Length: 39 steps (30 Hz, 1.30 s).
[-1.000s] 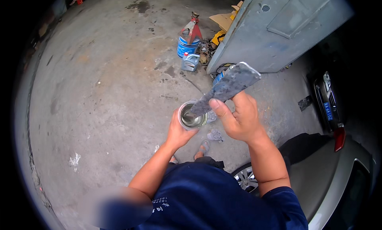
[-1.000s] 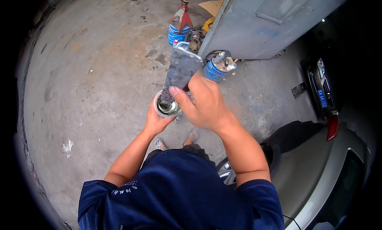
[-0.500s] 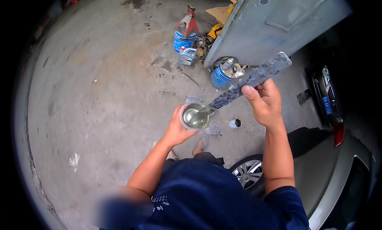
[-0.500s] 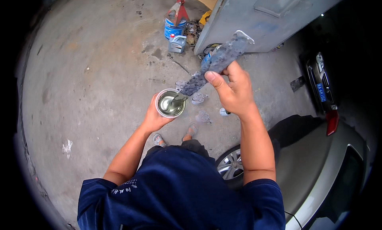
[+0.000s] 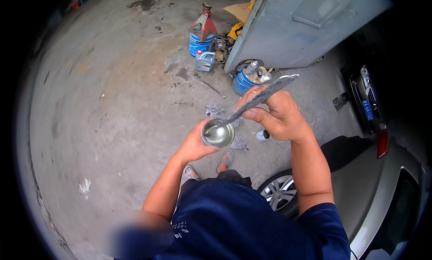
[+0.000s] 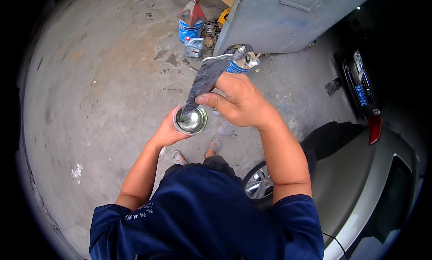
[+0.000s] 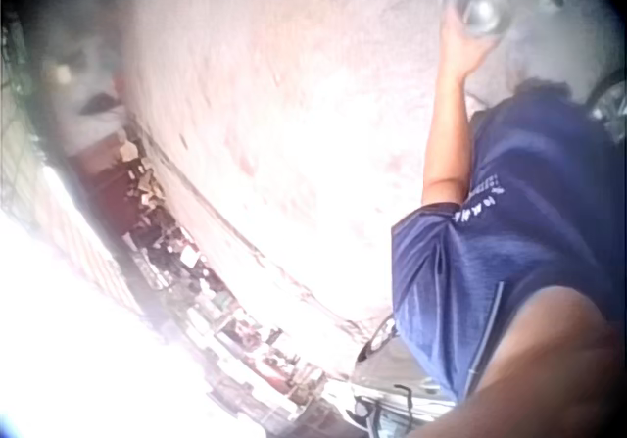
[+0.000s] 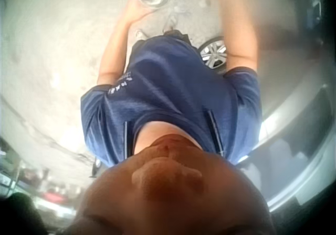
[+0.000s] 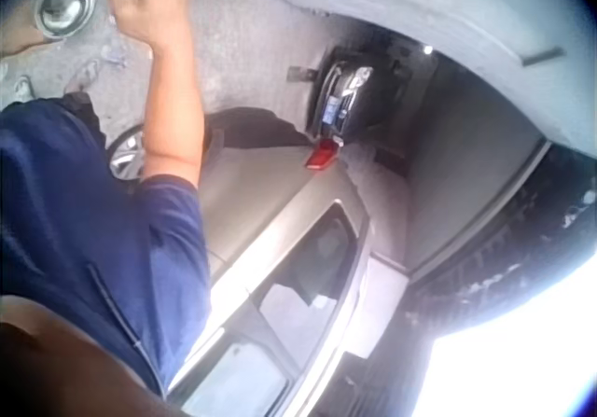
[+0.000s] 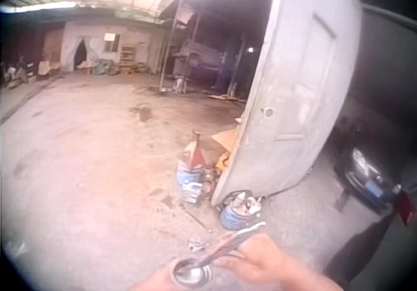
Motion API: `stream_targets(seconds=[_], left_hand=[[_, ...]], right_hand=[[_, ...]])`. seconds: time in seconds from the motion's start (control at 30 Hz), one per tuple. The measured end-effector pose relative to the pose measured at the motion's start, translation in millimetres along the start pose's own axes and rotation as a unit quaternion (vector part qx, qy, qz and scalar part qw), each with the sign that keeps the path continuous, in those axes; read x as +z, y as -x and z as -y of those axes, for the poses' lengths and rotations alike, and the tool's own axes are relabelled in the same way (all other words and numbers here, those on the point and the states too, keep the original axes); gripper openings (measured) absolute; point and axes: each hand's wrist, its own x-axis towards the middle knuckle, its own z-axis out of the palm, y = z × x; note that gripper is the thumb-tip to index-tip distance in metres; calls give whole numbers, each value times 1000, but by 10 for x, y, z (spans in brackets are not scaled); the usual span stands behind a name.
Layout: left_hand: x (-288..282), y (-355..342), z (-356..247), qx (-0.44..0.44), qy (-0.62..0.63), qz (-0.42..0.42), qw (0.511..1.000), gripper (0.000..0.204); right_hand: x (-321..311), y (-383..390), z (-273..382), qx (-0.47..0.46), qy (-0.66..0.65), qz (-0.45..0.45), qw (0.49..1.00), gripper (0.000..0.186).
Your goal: The person applies a grey paste-like substance to the rear quarter panel of a beige SUV using a metal spreader. They repeatedly dip the spreader into a small metal can to reload the material and smooth it onto the car's surface, occasionally wiping the tool on a nearby car part.
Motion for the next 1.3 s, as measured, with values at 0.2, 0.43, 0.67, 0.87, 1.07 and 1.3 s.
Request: stream_targets(seconds=[0.2, 0.43, 0.67, 0.87, 1.07, 1.3], left_hand=[[-130, -15, -119, -60, 53, 70, 994, 85], [-186, -22, -67, -53, 36, 51, 997, 85], [-147, -57, -57, -32, 15, 31, 999, 84], [-26, -67, -23, -38, 28, 8, 999, 86], [37, -120, 56, 0, -21, -27, 999, 81], [123, -74, 32, -17, 7, -42, 999, 81]], right_hand=[[-313, 121, -345, 72, -185, -104, 975, 22], [-46, 411, -104, 44, -112, -84, 989, 20], [-58, 585, -205, 118, -113, -203, 966, 27], [179, 283, -14, 15, 17, -178, 984, 18], [484, 205, 42, -42, 70, -156, 984, 15], [42, 177, 63, 122, 23, -124, 984, 14]])
